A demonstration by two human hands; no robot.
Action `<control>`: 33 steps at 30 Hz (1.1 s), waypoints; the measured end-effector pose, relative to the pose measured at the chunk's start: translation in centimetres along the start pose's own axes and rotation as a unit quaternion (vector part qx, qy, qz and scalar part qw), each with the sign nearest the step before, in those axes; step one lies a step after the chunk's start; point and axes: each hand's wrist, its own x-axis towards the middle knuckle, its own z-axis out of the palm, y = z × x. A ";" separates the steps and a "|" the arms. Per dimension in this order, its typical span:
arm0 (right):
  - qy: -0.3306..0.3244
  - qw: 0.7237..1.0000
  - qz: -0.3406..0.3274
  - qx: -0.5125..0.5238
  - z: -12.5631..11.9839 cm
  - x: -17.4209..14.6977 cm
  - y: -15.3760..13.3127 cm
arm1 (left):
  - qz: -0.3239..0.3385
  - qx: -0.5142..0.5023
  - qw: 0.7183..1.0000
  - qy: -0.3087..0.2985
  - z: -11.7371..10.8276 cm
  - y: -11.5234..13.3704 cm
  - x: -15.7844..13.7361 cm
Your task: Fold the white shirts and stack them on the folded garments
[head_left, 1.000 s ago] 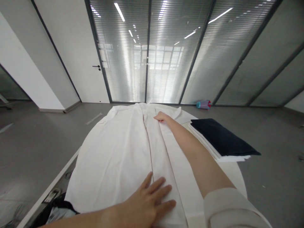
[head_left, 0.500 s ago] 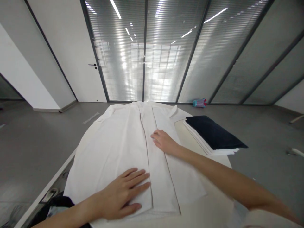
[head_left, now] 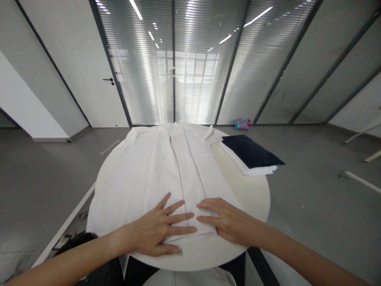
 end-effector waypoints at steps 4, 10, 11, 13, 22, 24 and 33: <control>0.024 1.000 0.010 -0.009 -0.3 -0.8 -1.3 | -0.005 -0.010 1.000 -0.006 0.2 0.3 0.4; 0.117 0.989 -0.038 -0.080 1.6 -1.3 -1.7 | -0.022 -0.034 0.999 -0.001 -1.5 -0.6 -2.2; 0.130 0.987 -0.037 -0.082 1.8 -1.5 -1.6 | -0.049 -0.031 0.998 0.016 -1.9 -0.9 -3.2; 0.148 0.986 -0.023 -0.080 2.1 -1.7 -1.4 | -0.104 -0.015 0.994 0.036 -2.4 -1.8 -5.2; 0.152 0.983 -0.064 -0.080 1.4 -2.5 -0.7 | -0.086 -0.026 0.995 -0.037 -2.9 -1.1 -7.1; 0.148 0.985 -0.060 -0.071 1.4 -2.6 -0.7 | -0.066 -0.015 0.997 -0.030 -2.5 -0.8 -6.9; 0.197 0.979 -0.044 0.032 -0.1 -0.5 0.0 | 0.010 0.024 0.997 0.075 -2.3 -0.8 -6.8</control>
